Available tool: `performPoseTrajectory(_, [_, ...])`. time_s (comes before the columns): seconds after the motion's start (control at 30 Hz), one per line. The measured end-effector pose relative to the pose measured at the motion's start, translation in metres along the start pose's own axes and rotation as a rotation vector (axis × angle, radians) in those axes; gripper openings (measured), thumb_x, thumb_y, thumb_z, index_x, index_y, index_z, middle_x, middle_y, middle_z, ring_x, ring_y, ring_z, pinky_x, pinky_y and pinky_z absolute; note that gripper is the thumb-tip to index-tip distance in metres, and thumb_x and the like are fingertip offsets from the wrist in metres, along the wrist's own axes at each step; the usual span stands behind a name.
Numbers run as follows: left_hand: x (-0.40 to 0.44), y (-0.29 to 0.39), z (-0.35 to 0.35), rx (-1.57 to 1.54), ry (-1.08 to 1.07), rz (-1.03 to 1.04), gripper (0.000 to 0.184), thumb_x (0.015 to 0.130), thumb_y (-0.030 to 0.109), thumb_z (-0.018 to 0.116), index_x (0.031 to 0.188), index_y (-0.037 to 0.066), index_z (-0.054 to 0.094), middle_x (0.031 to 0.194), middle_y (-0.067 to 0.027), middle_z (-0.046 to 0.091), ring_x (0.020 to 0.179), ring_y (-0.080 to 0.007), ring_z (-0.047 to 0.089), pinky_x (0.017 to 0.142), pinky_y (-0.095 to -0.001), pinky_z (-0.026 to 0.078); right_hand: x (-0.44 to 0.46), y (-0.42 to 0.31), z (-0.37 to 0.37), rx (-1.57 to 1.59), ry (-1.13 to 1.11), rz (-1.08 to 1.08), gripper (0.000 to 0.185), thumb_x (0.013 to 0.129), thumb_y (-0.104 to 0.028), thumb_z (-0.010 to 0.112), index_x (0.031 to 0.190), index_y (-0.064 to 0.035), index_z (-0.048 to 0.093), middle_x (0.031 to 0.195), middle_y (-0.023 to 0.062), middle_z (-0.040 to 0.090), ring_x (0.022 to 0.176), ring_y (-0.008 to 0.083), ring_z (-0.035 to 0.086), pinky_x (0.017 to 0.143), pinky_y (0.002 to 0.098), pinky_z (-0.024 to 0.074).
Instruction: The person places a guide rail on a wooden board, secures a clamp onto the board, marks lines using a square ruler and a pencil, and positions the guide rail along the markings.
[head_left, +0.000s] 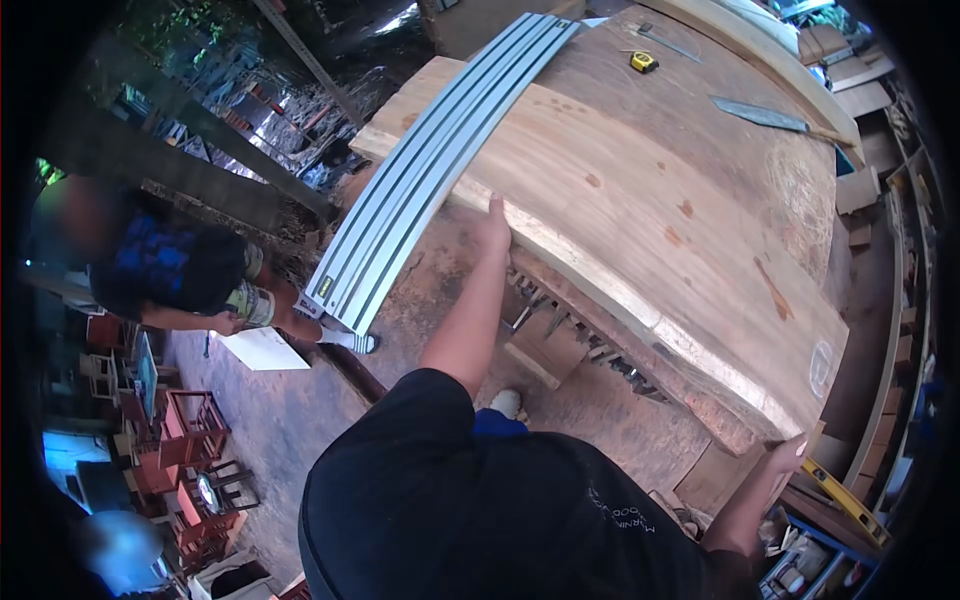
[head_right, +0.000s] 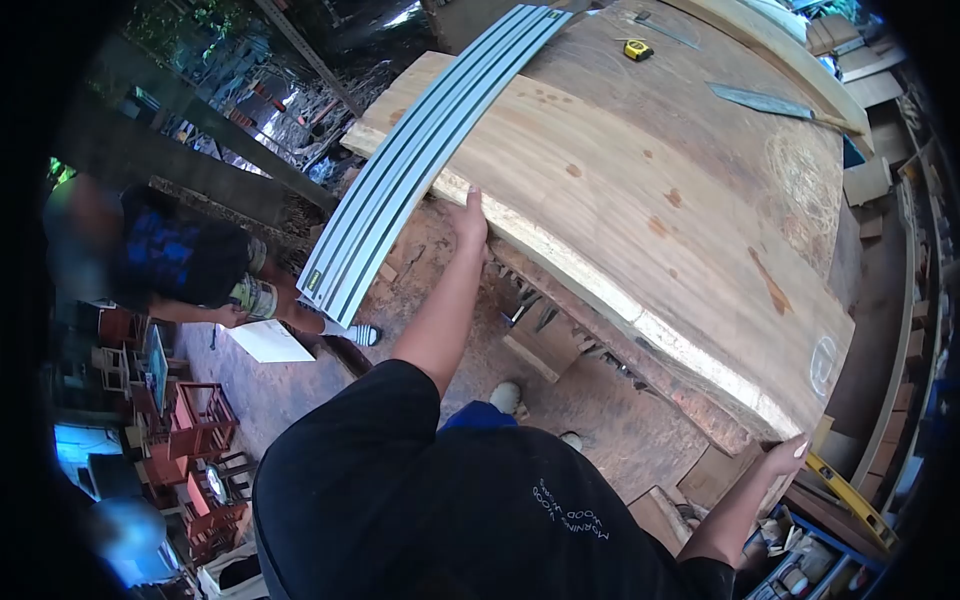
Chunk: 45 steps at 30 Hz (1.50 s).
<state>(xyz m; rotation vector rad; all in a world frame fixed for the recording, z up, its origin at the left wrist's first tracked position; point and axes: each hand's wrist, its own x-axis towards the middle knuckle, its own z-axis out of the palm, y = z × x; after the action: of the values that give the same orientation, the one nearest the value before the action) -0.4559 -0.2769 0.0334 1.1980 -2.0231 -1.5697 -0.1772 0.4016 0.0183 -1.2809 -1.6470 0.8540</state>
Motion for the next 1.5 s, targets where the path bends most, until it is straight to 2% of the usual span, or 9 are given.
performPoseTrajectory(0.1, [0.015, -0.013, 0.005, 0.024, 0.000, 0.092, 0.093, 0.090, 0.041, 0.055, 0.145, -0.005, -0.004, 0.152, -0.0278, -0.003, 0.142, -0.0394, -0.001, 0.116, -0.0431, 0.010, -0.006, -0.014, 0.001, 0.170, -0.047, 0.164, 0.047, 0.087, -0.028, 0.065, 0.115, 0.0088, 0.057, 0.108, 0.0192, 0.063, 0.094, 0.0258, 0.061, 0.084, 0.0343, 0.0497])
performPoseTrajectory(0.2, [0.004, 0.001, -0.003, -0.007, -0.029, 0.013, 0.086, 0.091, 0.033, 0.056, 0.144, -0.007, 0.002, 0.150, -0.0290, 0.013, 0.139, -0.0372, 0.021, 0.114, -0.0402, 0.020, 0.000, -0.002, -0.003, 0.268, -0.172, 0.209, 0.038, 0.088, -0.020, 0.063, 0.114, 0.0076, 0.058, 0.105, 0.0176, 0.064, 0.086, 0.0241, 0.061, 0.074, 0.0350, 0.0518])
performPoseTrajectory(0.3, [0.016, -0.004, 0.008, -0.300, -0.001, 0.035, 0.075, 0.090, 0.030, 0.059, 0.139, -0.010, 0.017, 0.133, -0.0256, 0.043, 0.115, -0.0346, 0.051, 0.095, -0.0421, 0.046, -0.033, -0.021, -0.016, -0.127, 0.025, -0.036, 0.052, 0.083, -0.035, 0.069, 0.112, 0.0069, 0.056, 0.110, 0.0208, 0.062, 0.093, 0.0279, 0.061, 0.084, 0.0385, 0.0480])
performPoseTrajectory(0.33, [-0.002, 0.016, -0.003, -0.272, -0.073, -0.058, 0.088, 0.091, 0.035, 0.056, 0.143, -0.010, 0.002, 0.144, -0.0329, 0.023, 0.132, -0.0399, 0.034, 0.110, -0.0414, 0.031, -0.037, -0.019, -0.014, -0.085, 0.063, -0.004, 0.059, 0.082, -0.038, 0.070, 0.116, 0.0071, 0.054, 0.111, 0.0222, 0.061, 0.099, 0.0300, 0.059, 0.088, 0.0392, 0.0460])
performPoseTrajectory(0.57, [-0.004, 0.017, -0.014, -0.206, -0.203, -0.025, 0.088, 0.090, 0.043, 0.054, 0.143, -0.006, 0.003, 0.138, -0.0296, 0.034, 0.117, -0.0391, 0.049, 0.096, -0.0447, 0.047, -0.049, -0.011, -0.023, -0.076, 0.079, 0.055, 0.060, 0.081, -0.041, 0.068, 0.117, 0.0047, 0.054, 0.118, 0.0259, 0.054, 0.109, 0.0360, 0.053, 0.095, 0.0414, 0.0417])
performPoseTrajectory(0.67, [-0.025, 0.033, -0.016, -0.269, -0.181, -0.039, 0.077, 0.089, 0.043, 0.056, 0.134, -0.012, 0.026, 0.132, -0.0247, 0.043, 0.110, -0.0339, 0.054, 0.094, -0.0426, 0.046, -0.051, -0.020, -0.023, -0.166, 0.109, 0.044, 0.061, 0.079, -0.042, 0.068, 0.117, 0.0039, 0.055, 0.117, 0.0266, 0.054, 0.113, 0.0377, 0.051, 0.098, 0.0428, 0.0386])
performPoseTrajectory(0.83, [0.012, 0.011, -0.016, -0.179, -0.243, -0.020, 0.083, 0.090, 0.042, 0.057, 0.137, -0.008, 0.011, 0.137, -0.0257, 0.035, 0.114, -0.0357, 0.050, 0.097, -0.0443, 0.045, -0.049, -0.024, -0.020, -0.134, 0.128, -0.003, 0.059, 0.078, -0.041, 0.069, 0.115, 0.0028, 0.056, 0.115, 0.0261, 0.055, 0.113, 0.0368, 0.051, 0.099, 0.0424, 0.0381])
performPoseTrajectory(1.0, [0.037, 0.002, -0.008, -0.237, -0.349, -0.050, 0.071, 0.090, 0.046, 0.053, 0.132, -0.009, 0.033, 0.126, -0.0194, 0.050, 0.108, -0.0309, 0.055, 0.085, -0.0403, 0.051, -0.042, 0.012, -0.021, -0.092, 0.100, -0.008, 0.061, 0.079, -0.043, 0.068, 0.115, 0.0040, 0.056, 0.116, 0.0266, 0.053, 0.111, 0.0365, 0.052, 0.097, 0.0426, 0.0399])
performPoseTrajectory(1.5, [0.024, 0.011, -0.023, -0.264, -0.406, -0.075, 0.085, 0.092, 0.037, 0.054, 0.144, -0.001, -0.002, 0.141, -0.0218, 0.035, 0.121, -0.0318, 0.048, 0.101, -0.0411, 0.042, -0.025, 0.001, -0.048, -0.143, -0.360, 0.135, 0.063, 0.088, -0.042, 0.061, 0.122, 0.0092, 0.049, 0.116, 0.0183, 0.058, 0.105, 0.0222, 0.057, 0.087, 0.0330, 0.0463])
